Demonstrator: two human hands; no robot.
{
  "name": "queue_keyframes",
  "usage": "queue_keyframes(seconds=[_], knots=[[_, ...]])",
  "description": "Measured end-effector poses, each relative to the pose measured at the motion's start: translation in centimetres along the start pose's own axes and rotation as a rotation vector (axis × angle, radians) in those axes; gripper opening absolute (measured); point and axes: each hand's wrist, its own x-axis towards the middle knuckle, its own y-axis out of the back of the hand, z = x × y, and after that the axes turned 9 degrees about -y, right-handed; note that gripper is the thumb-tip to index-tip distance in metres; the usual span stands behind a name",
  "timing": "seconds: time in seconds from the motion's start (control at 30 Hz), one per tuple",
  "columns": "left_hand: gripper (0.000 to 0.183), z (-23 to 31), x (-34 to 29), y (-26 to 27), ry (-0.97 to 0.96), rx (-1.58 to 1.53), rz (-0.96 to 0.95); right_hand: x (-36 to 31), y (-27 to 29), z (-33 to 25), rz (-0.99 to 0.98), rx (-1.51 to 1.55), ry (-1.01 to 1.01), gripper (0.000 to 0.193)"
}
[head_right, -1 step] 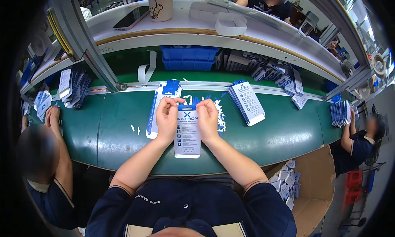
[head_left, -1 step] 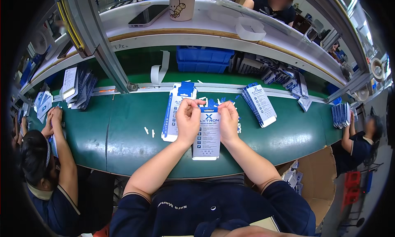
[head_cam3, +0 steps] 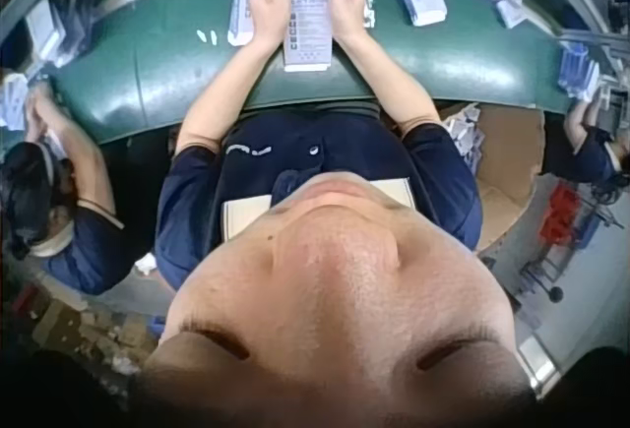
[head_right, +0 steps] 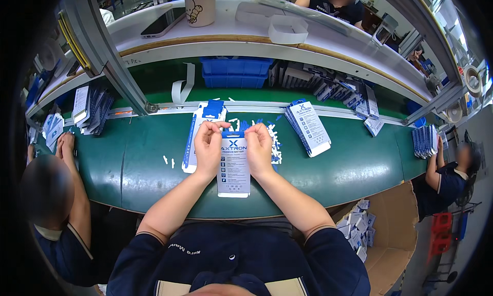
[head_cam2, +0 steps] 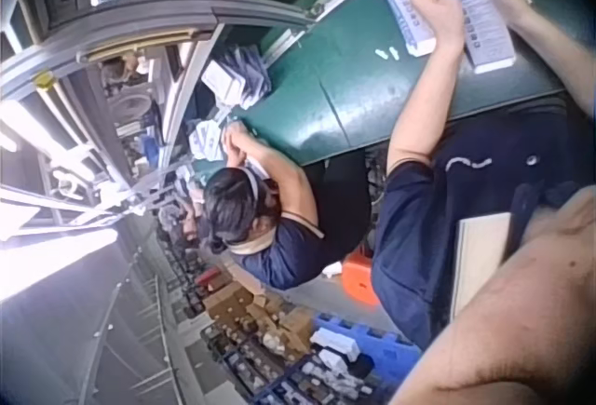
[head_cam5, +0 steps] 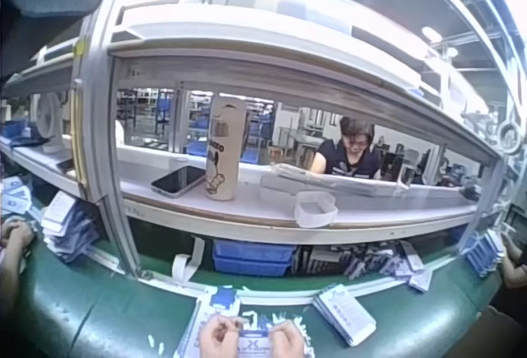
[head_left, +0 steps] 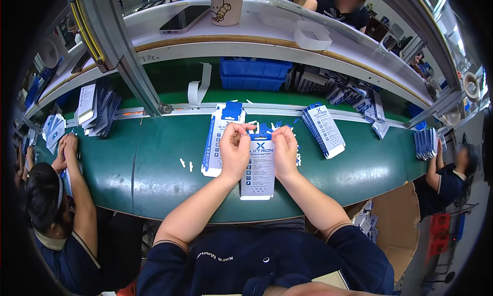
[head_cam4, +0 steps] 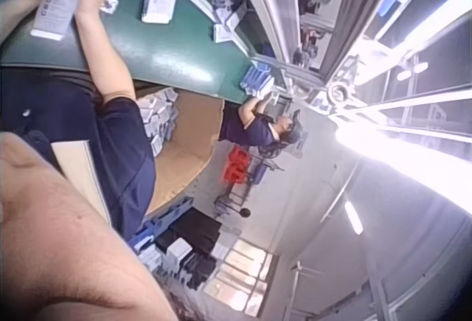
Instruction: The person sits at a factory workstation and assembles small electronic components into white and blue packaging. They pick up small white plastic pieces from the table, insert them into the packaging slots, and then fold the packaging flaps to close them. The person stacks the completed packages on the table.
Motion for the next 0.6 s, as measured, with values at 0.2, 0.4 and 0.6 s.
queue_keyframes(seconds=[0.2, 0.4, 0.6], knots=[[0.006, -0.1, -0.3, 0.3, -0.049, -0.004, -0.033, -0.5, -1.3, -1.6, -0.114, 0.219, -0.083, 0.005], [0.009, 0.1, -0.3, 0.0, -0.108, -0.052, 0.022, -0.2, -0.7, -1.0, -0.134, 0.170, -0.041, 0.007], [0.006, -0.1, -0.2, 0.2, -0.157, -0.066, -0.002, -0.5, -0.9, -1.3, -0.142, 0.189, -0.013, 0.006]])
